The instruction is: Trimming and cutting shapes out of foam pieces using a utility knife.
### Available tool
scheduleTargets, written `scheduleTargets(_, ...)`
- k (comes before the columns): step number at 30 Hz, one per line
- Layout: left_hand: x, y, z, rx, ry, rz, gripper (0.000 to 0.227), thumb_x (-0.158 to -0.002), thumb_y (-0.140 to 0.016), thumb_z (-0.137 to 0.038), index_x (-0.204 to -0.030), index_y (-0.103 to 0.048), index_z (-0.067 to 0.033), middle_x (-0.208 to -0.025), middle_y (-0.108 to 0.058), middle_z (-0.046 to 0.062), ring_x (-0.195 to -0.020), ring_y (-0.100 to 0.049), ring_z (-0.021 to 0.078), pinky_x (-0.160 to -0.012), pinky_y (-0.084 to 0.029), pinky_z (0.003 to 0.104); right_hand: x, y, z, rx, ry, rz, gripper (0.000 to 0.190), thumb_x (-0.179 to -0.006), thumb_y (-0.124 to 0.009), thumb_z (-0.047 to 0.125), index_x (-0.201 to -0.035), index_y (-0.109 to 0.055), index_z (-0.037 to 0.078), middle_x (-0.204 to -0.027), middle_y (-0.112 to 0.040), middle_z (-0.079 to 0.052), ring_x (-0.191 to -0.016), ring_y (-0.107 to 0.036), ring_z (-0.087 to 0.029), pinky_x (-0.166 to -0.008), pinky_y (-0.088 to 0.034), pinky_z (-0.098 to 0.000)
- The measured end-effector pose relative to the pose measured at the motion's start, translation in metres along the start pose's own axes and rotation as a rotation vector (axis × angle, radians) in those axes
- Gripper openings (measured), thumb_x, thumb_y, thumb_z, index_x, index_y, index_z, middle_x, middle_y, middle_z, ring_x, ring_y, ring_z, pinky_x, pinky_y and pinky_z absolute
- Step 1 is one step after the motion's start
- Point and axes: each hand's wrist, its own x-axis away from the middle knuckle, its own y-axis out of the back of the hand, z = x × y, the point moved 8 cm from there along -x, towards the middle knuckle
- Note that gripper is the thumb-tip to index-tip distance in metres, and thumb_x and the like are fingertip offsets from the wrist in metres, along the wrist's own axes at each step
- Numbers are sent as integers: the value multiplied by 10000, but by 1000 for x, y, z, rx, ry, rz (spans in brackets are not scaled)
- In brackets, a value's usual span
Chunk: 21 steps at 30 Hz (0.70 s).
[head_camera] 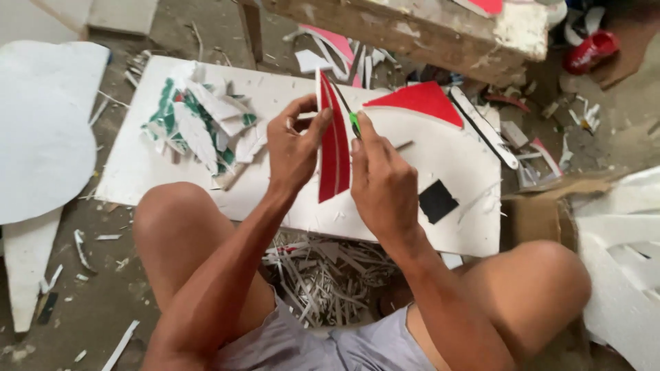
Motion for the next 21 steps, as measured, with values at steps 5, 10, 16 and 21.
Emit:
scheduleTargets(5, 4, -4, -13, -1, 4, 17, 318, -917, -748, -272, -1160, -693, -74, -1018, -717, 112, -902, -724, 262, -741, -624, 419, -1, 1, 3, -43, -27, 35, 313, -1040, -535, 92, -1334, -596, 6, -958, -710, -237, -792, -729, -395, -622, -602, -443)
scheduleTargets(10, 4, -3, -9, -31, -21, 35, 333, -939, -739, -287, -1197, -678, -85, -1057, -709, 117, -940, -711, 285, -761, -615, 431, -2, 7, 5, -26, -18, 39, 318, -1041, -533, 100, -1345, -597, 29, -925, -713, -209, -764, -732, -376, -600, -597, -428)
scheduleTargets(16, 3, 1, -7, -17, -36, 40, 339, -947, -740, -258, -1208, -670, -52, -1058, -698, 163, -901, -715, 371, -717, -599, 457, -4, 12, 12, 1, -19, 69, 314, -1025, -567, 89, -1329, -621, 32, -888, -715, -204, -715, -737, -342, -570, -597, -386)
scheduleTargets(21, 7, -6, -3, -54, -59, 70, 236, -950, -714, -168, -1172, -690, -91, -1036, -707, 104, -975, -691, 301, -784, -606, 476, -6, 8, 9, 63, -23, 132, 312, -1023, -549, 86, -1315, -637, 17, -779, -698, -174, -589, -711, -282, -486, -561, -325)
